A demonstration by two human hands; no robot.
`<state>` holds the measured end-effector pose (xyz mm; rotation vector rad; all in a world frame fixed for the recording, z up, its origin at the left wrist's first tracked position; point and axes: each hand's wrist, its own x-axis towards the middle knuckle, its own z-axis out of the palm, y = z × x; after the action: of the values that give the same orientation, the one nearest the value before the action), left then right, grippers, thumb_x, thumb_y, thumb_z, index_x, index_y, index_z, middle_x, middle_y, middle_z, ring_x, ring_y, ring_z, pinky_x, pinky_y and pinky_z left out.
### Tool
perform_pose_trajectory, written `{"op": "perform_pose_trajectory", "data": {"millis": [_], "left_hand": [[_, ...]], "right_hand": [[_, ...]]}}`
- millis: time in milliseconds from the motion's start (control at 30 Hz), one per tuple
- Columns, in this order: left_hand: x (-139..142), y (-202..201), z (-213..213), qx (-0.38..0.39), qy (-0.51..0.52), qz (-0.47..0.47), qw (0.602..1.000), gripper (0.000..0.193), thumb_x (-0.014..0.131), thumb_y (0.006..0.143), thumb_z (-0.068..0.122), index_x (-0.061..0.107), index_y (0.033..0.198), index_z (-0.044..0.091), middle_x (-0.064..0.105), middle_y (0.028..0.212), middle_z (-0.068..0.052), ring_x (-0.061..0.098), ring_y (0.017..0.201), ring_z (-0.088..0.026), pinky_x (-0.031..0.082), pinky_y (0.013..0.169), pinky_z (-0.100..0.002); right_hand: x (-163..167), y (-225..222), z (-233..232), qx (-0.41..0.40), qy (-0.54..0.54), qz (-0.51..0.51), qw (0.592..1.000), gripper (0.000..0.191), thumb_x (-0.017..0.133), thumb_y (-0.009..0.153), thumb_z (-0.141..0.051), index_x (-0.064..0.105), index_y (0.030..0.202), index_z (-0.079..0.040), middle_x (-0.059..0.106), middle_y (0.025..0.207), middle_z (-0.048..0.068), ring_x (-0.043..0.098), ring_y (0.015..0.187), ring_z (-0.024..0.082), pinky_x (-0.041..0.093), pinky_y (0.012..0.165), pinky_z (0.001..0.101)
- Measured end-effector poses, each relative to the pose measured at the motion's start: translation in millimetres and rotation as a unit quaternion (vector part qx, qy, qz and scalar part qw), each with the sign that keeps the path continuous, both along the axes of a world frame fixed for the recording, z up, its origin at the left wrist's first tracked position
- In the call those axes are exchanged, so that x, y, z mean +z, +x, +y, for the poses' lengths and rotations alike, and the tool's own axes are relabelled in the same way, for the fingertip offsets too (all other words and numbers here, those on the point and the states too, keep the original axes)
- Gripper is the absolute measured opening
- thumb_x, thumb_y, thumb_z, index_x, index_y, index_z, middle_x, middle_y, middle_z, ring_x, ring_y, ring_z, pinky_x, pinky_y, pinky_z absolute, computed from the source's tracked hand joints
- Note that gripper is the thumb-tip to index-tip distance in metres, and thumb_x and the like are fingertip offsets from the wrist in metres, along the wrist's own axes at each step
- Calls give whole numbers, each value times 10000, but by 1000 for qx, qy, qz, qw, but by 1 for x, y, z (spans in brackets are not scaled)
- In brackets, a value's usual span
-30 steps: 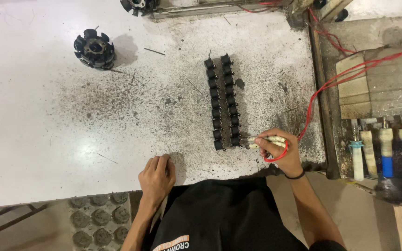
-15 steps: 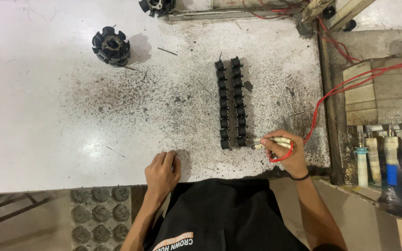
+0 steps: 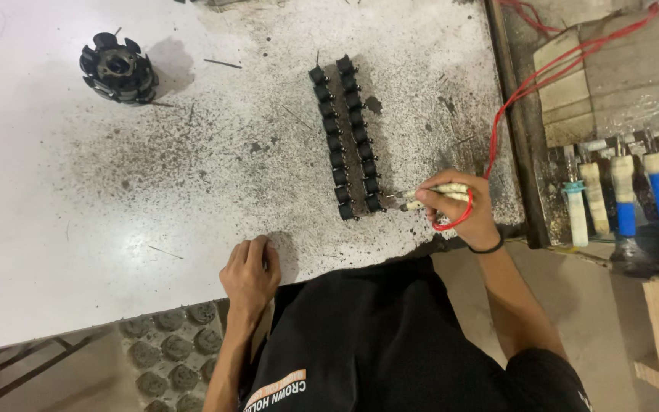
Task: The person solders small black components arranged in rows on a workbench, holding each part with one hand while applying a soldering iron with the other. Finished parts are set aside and placed into a molded tray, and the person continues soldering additional parts laid out on the bench.
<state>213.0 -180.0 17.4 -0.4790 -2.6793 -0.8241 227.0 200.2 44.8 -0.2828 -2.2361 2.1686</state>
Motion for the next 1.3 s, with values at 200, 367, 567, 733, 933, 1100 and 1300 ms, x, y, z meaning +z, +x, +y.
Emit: {"op": "perform_pose_trajectory", "data": {"millis": [200, 367, 567, 733, 933, 1100, 1300], "left_hand": [[1, 0, 2, 3, -4, 1, 1000, 63, 714, 892, 41, 685, 948, 45, 666, 812, -87, 666, 743, -265, 528, 596, -381], [4, -1, 3, 9, -2, -14, 1000, 52, 716, 877, 47, 686, 917, 58, 663, 780, -81, 657, 708, -259, 523, 577, -386], [6, -1, 4, 21, 2, -16, 1000, 46, 718, 873, 60, 685, 905, 60, 661, 762, -84, 659, 703, -264, 519, 566, -395], [3, 0, 2, 10, 2, -12, 1000, 72, 712, 874, 54, 693, 943, 44, 654, 763, -83, 657, 704, -263, 523, 576, -389], [-2, 3, 1, 12, 6, 14, 1000, 50, 708, 906, 59, 702, 955, 56, 657, 784, -75, 648, 689, -250, 512, 563, -370], [-2, 2, 3, 14, 3, 3, 1000, 26, 717, 910, 66, 704, 932, 64, 625, 728, -66, 619, 624, -230, 488, 527, -366], [-1, 3, 3, 23, 10, 0, 1000, 47, 725, 900, 75, 703, 941, 68, 636, 745, -69, 624, 638, -246, 496, 538, -377]], "right_hand": [[-11, -1, -6, -1, -36, -28, 999, 105, 778, 895, -41, 732, 962, 24, 724, 780, 85, 659, 605, 115, 540, 521, 257], [-15, -8, -5, 31, -29, -25, 999, 111, 783, 892, -47, 746, 966, 27, 709, 754, 76, 648, 617, 111, 522, 523, 259], [-19, -14, -3, 43, -35, -28, 998, 124, 791, 872, -52, 748, 960, 24, 713, 750, 68, 654, 616, 113, 535, 522, 261], [-23, -13, -2, 38, -55, -32, 997, 120, 796, 870, -52, 751, 954, 21, 710, 735, 70, 648, 604, 112, 521, 510, 261], [-25, -17, 0, 56, -55, -12, 997, 109, 803, 874, -52, 757, 949, 11, 697, 717, 64, 643, 585, 110, 511, 503, 259], [-26, -17, 0, 53, -77, -17, 995, 111, 807, 869, -49, 746, 943, 5, 702, 737, 57, 645, 587, 100, 510, 500, 252], [-24, -19, 0, 53, -52, -29, 997, 101, 798, 859, -48, 753, 931, 4, 706, 716, 61, 642, 569, 105, 500, 479, 250]]}}
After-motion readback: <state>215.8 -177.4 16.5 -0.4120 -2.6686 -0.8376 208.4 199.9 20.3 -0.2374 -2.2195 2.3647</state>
